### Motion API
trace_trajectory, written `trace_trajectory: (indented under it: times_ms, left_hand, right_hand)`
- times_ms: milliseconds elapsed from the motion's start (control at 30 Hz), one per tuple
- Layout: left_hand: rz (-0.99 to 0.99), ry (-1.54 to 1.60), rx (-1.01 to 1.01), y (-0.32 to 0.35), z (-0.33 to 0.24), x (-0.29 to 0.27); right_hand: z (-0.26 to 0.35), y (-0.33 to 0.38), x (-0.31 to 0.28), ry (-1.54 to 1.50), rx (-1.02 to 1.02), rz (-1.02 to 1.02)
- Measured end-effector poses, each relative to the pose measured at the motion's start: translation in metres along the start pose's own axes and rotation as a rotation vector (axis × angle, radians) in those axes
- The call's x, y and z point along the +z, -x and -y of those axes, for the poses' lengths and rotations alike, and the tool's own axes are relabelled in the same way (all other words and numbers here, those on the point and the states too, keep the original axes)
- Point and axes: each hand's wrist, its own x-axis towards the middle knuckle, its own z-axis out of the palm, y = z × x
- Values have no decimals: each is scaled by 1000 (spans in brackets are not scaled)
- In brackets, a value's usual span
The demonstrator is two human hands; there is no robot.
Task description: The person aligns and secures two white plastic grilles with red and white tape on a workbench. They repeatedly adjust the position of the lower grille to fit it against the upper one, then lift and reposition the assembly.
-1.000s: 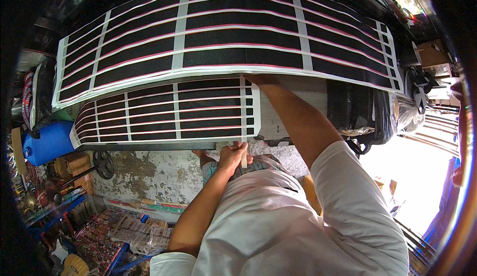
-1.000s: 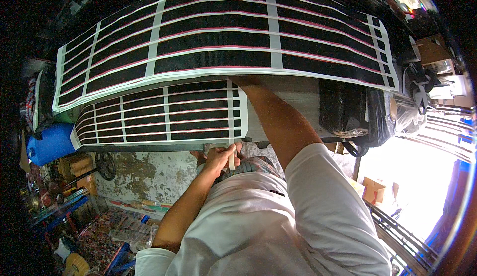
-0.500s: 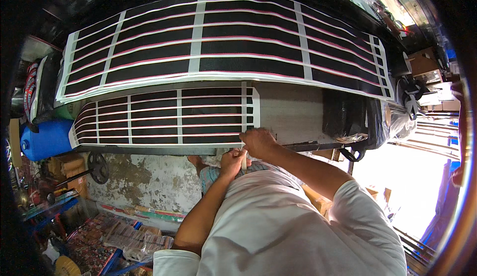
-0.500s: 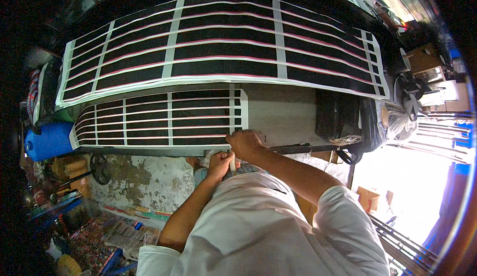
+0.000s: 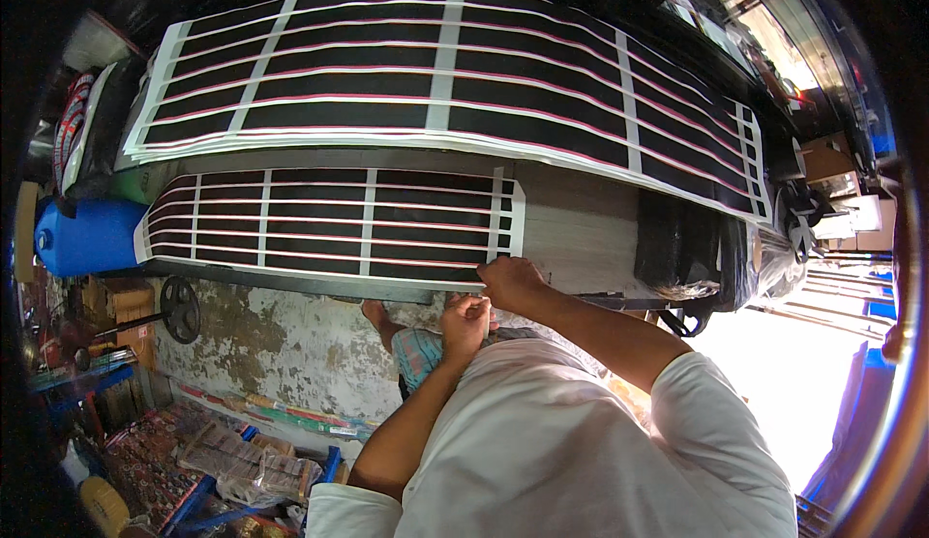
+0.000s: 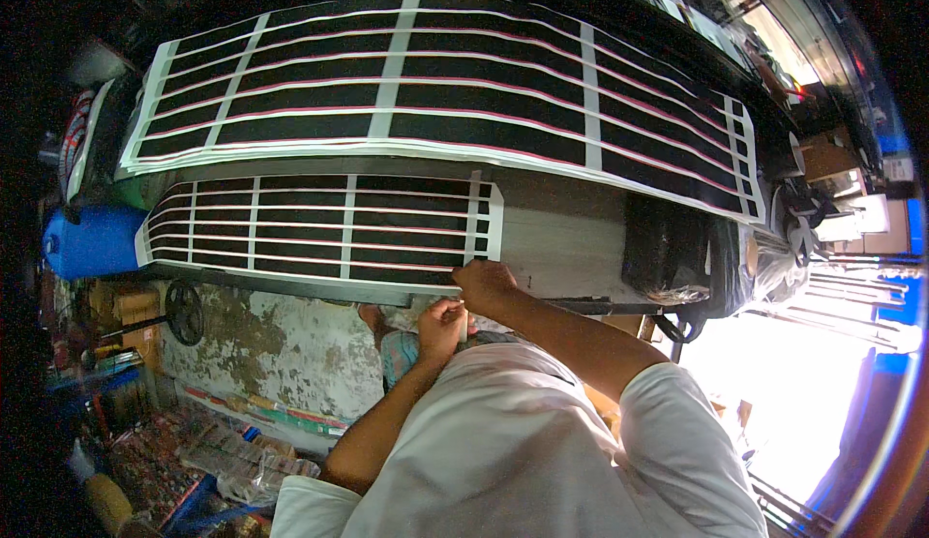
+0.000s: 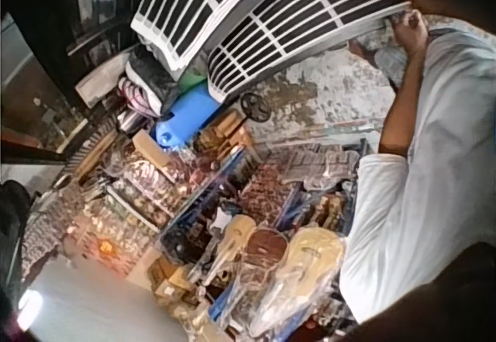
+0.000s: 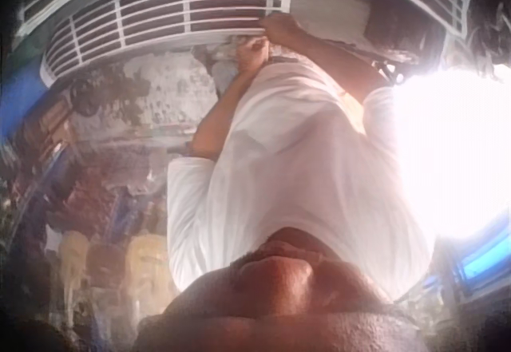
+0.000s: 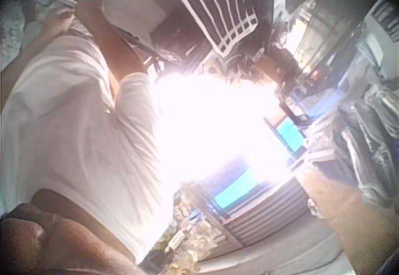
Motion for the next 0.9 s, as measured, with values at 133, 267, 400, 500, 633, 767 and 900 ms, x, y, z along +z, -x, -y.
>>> trace_trajectory:
  times_ms: [133,267,400,500,633,767,900]
  left_hand:
    - [60,-865,478,12,-7,1]
    - [255,-810,392,20,-31,11]
    - [357,-677,510,22,-37,-17]
    - [335,-157,59,42,-80,-30]
    - [436,248,-51,44,-112,-39]
    - [336,-60,180,31,-94,-32]
    - [-41,-735,410,20,-86,-73]
  right_hand:
    - [3,-6,-4,30,57,22]
    - [-2,-7,10,55,54,-39]
    - [-17,12,7,-42,53,-175]
    - [-37,53,26,-494,116,-271]
    - [1,106,-10,-844,-16,-102]
    - [-33,107,20,-949,110,-314]
    - [-127,104,53,-741,348,-766]
